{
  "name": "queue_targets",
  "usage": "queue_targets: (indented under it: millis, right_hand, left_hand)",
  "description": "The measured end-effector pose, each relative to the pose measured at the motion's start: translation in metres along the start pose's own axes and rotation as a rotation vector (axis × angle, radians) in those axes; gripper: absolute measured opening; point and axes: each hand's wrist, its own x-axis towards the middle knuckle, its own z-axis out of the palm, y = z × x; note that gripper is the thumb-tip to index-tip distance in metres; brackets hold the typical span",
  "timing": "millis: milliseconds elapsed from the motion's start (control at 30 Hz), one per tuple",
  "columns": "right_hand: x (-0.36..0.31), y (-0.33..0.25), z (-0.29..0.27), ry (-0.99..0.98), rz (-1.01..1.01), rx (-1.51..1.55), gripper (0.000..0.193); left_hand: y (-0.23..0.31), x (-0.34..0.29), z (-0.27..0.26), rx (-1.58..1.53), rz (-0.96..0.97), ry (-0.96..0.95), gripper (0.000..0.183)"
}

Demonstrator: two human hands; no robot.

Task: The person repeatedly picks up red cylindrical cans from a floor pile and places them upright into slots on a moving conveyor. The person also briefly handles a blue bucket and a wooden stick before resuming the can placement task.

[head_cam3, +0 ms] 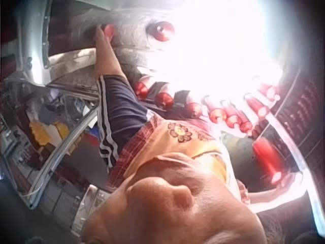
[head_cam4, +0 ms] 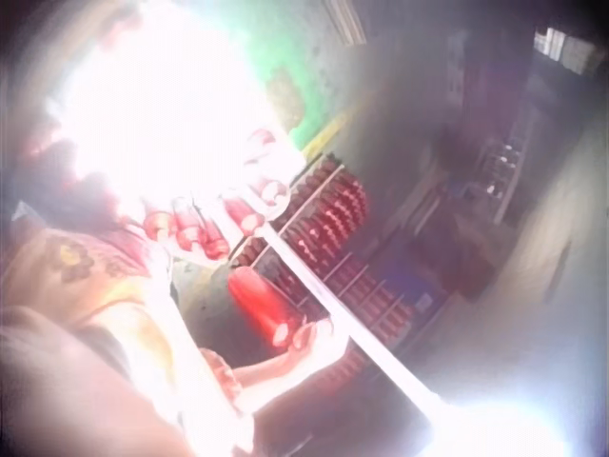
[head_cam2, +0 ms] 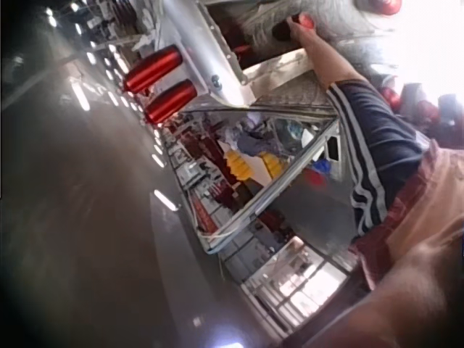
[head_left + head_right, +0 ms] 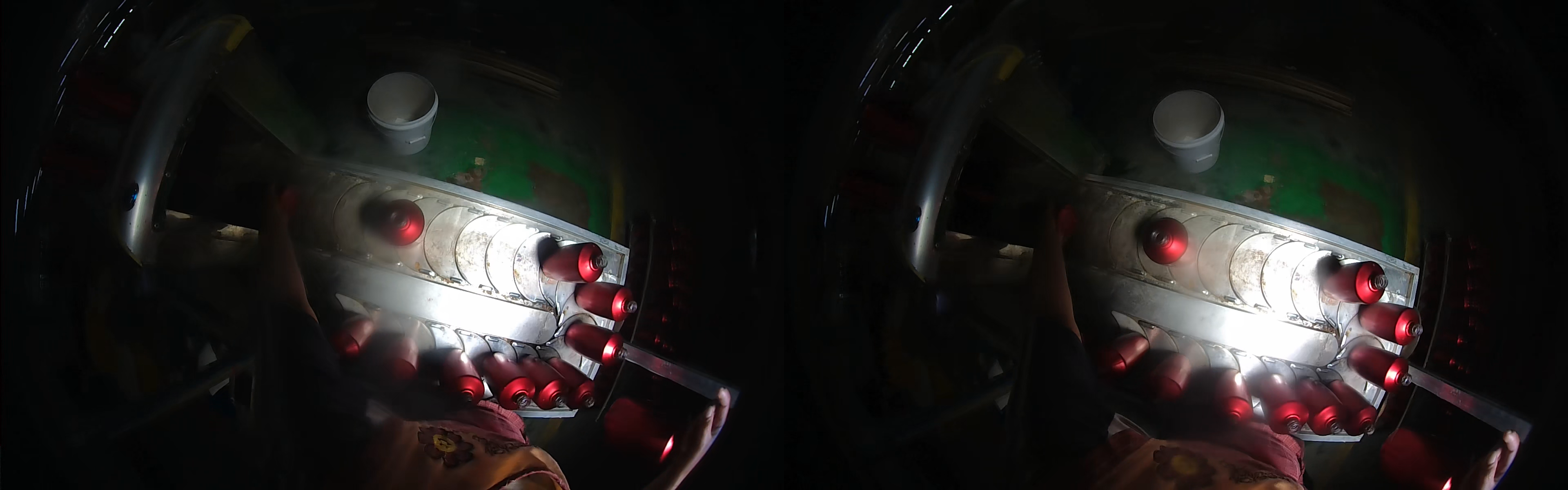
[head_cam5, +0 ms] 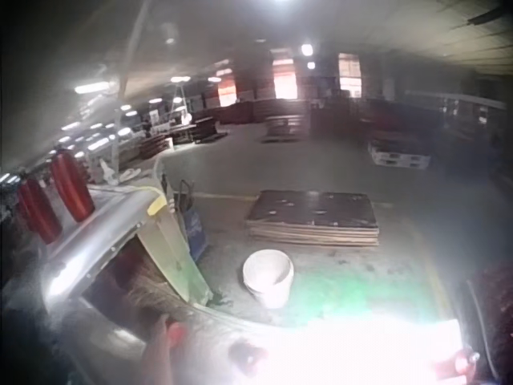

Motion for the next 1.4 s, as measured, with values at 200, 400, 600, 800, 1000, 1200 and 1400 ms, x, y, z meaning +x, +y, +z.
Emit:
queue_targets:
  millis: [200, 400, 600, 800, 1000, 1200, 1400]
  right_hand:
    - [0.035, -0.040, 0.173, -0.549, -0.283, 0.543, 0.017]
    - [0.027, -0.001, 0.421, -0.828, -0.214, 0.570, 0.017]
    - [-0.009, -0.006, 0.507, -0.679, -0.507, 0.380, 0.021]
    - [-0.102, -0.077, 0.385, -1.369, -0.046, 0.539, 0.060]
    - [-0.161, -0.089, 0.324, -1.363, 0.394, 1.102, 0.071]
    - [-0.190, -0.068, 0.293, -1.743, 0.852, 1.282, 0.072]
    - [-0.215, -0.033, 0.237, -1.850, 0.845, 1.178, 0.068]
  left_hand:
    - [0.087, -0.179, 0.068, -0.313, -0.227, -0.083, 0.059]
    - [0.122, -0.347, 0.101, -0.169, -0.289, -0.360, 0.057]
    - [0.135, -0.415, 0.092, -0.036, -0.129, -0.482, 0.057]
    - [0.131, -0.467, 0.108, 0.222, 0.133, -0.414, 0.057]
    - [0.113, -0.520, 0.113, 0.450, 0.432, -0.352, 0.069]
    - [0.107, -0.521, 0.066, -0.258, 0.069, -0.784, 0.063]
    - [0.060, -0.593, 0.073, -0.383, 0.111, -0.482, 0.061]
